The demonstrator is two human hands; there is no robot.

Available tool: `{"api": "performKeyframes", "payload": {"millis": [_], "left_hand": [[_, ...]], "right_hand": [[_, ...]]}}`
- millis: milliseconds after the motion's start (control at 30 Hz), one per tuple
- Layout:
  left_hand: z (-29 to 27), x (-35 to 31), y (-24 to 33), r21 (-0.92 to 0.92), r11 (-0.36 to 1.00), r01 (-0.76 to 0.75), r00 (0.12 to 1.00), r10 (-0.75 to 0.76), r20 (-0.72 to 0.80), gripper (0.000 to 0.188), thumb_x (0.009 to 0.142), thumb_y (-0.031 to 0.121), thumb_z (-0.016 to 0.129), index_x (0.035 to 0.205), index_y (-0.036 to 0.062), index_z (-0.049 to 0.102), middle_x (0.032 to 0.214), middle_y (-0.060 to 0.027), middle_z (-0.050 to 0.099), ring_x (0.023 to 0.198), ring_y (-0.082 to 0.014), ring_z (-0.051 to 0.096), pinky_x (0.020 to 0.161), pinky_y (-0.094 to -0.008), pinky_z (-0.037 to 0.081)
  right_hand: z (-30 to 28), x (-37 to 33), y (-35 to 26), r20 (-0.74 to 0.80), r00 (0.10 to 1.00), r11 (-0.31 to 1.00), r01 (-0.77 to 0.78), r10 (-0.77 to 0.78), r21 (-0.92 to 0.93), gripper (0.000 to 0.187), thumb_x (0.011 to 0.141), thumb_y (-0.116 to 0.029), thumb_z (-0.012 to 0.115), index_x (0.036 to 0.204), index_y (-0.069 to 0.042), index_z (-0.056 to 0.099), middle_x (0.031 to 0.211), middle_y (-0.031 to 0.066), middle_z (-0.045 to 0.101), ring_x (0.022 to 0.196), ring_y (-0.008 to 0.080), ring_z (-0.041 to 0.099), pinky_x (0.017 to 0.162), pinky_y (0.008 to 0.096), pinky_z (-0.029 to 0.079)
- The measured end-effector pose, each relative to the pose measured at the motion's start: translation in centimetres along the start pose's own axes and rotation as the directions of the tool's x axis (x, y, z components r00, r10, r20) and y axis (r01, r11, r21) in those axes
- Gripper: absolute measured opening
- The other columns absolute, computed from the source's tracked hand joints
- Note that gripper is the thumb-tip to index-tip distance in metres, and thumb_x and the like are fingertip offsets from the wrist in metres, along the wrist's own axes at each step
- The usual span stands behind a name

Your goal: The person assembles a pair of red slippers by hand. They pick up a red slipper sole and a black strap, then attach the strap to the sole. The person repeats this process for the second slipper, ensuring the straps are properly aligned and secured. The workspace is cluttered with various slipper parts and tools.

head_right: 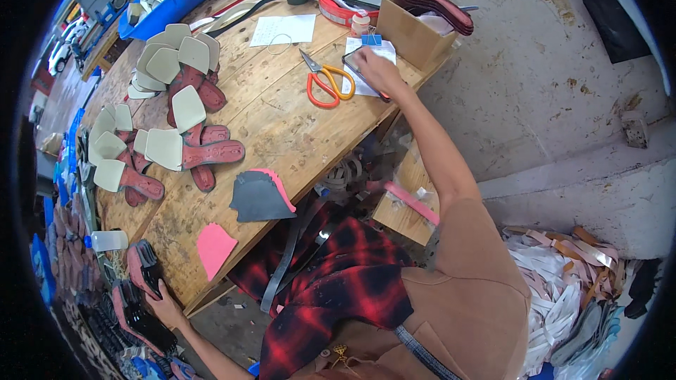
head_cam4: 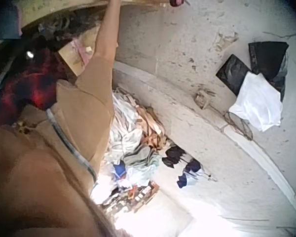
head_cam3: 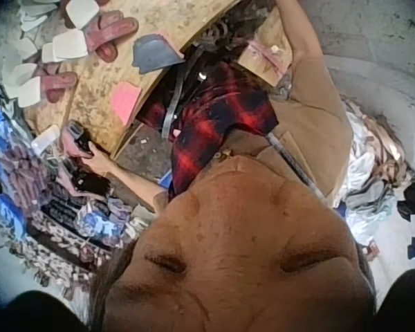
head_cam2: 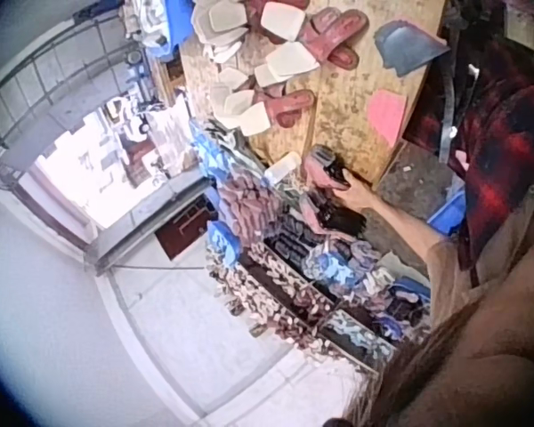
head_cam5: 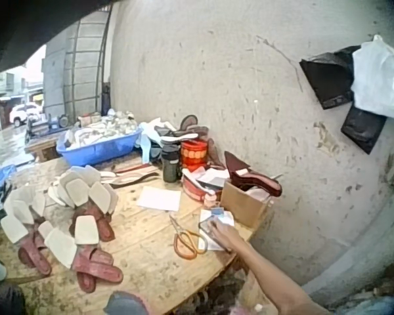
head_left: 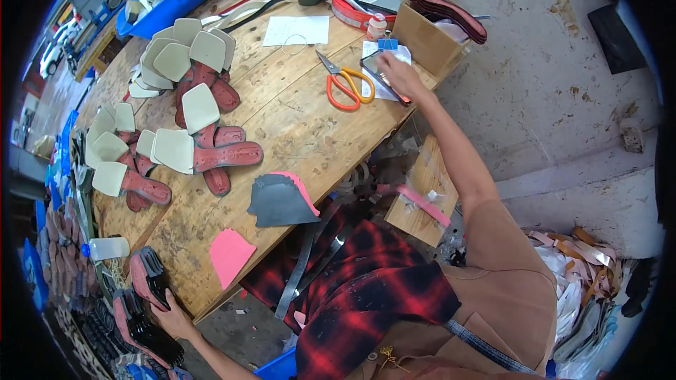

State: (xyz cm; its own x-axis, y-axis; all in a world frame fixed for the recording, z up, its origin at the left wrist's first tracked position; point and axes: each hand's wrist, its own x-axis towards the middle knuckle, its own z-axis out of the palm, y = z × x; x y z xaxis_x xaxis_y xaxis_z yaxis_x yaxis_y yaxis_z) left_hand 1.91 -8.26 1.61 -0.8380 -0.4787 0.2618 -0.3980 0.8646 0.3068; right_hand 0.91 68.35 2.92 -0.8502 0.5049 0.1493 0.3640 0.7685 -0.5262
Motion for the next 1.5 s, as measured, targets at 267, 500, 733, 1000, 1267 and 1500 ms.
{"api": "performKeyframes", "payload": {"millis": [267,500,733,1000,1267,1500], "left_hand": [[1.0,0.8,-2.6,0.055,0.997,-0.048,0.996,0.051,-0.068,0.081,0.084,0.060,0.063,0.135,-0.0006,0.049,0.123,-0.0226,0.061,0.112,-0.0398,0.058,0.092,-0.0446,0.044],[0.2,-0.2,-0.5,0.056,0.998,-0.017,0.998,0.020,-0.055,0.082,0.083,0.061,0.064,0.135,-0.0009,0.047,0.122,-0.0235,0.062,0.107,-0.0412,0.060,0.086,-0.0455,0.046],[-0.3,-0.5,0.6,0.107,0.994,-0.008,0.998,0.015,-0.061,0.082,0.084,0.062,0.062,0.135,-0.0004,0.046,0.122,-0.0227,0.062,0.107,-0.0412,0.060,0.086,-0.0451,0.046],[-0.3,-0.4,0.8,0.099,0.995,0.011,0.999,-0.006,-0.046,0.080,0.083,0.062,0.062,0.136,0.0046,0.047,0.121,-0.0211,0.063,0.107,-0.0409,0.060,0.087,-0.0454,0.046],[0.3,0.0,-1.1,0.093,0.996,0.012,0.999,-0.007,-0.047,0.080,0.083,0.059,0.065,0.133,-0.0007,0.048,0.125,-0.0233,0.060,0.112,-0.0404,0.057,0.091,-0.0444,0.044],[-0.2,-0.4,1.1,0.114,0.993,0.014,0.999,-0.008,-0.052,0.083,0.083,0.060,0.064,0.134,-0.0027,0.047,0.127,-0.0246,0.058,0.114,-0.0415,0.056,0.093,-0.0449,0.043]], "right_hand": [[-2.5,-0.3,1.1,-0.206,0.978,0.922,0.101,-0.023,0.375,0.046,0.101,-0.042,0.044,0.102,0.000,0.064,0.094,0.0152,0.070,0.088,0.0240,0.064,0.081,0.0374,0.047],[-3.2,-6.7,1.0,-0.182,0.982,0.988,-0.030,0.058,0.152,0.039,0.100,-0.037,0.047,0.111,-0.004,0.064,0.097,0.0131,0.068,0.089,0.0261,0.065,0.080,0.0352,0.048],[-2.6,-8.9,-1.0,0.040,0.996,0.990,0.087,-0.083,-0.111,0.035,0.096,-0.028,0.054,0.128,-0.014,0.055,0.109,0.0121,0.067,0.095,0.0295,0.066,0.080,0.0400,0.052],[-1.9,-8.0,-0.4,-0.036,0.998,0.994,0.047,-0.051,-0.094,0.037,0.097,-0.032,0.051,0.128,-0.014,0.058,0.110,0.0142,0.067,0.100,0.0321,0.065,0.085,0.0405,0.051],[-1.6,-6.8,0.9,-0.054,0.998,0.993,-0.037,0.032,-0.108,0.039,0.098,-0.037,0.048,0.129,-0.017,0.059,0.112,0.0164,0.067,0.104,0.0334,0.064,0.088,0.0395,0.049],[-1.5,-6.9,2.1,-0.130,0.990,0.996,-0.061,0.052,-0.069,0.043,0.100,-0.041,0.043,0.131,-0.016,0.058,0.112,0.0189,0.067,0.105,0.0320,0.064,0.090,0.0387,0.048]]}}
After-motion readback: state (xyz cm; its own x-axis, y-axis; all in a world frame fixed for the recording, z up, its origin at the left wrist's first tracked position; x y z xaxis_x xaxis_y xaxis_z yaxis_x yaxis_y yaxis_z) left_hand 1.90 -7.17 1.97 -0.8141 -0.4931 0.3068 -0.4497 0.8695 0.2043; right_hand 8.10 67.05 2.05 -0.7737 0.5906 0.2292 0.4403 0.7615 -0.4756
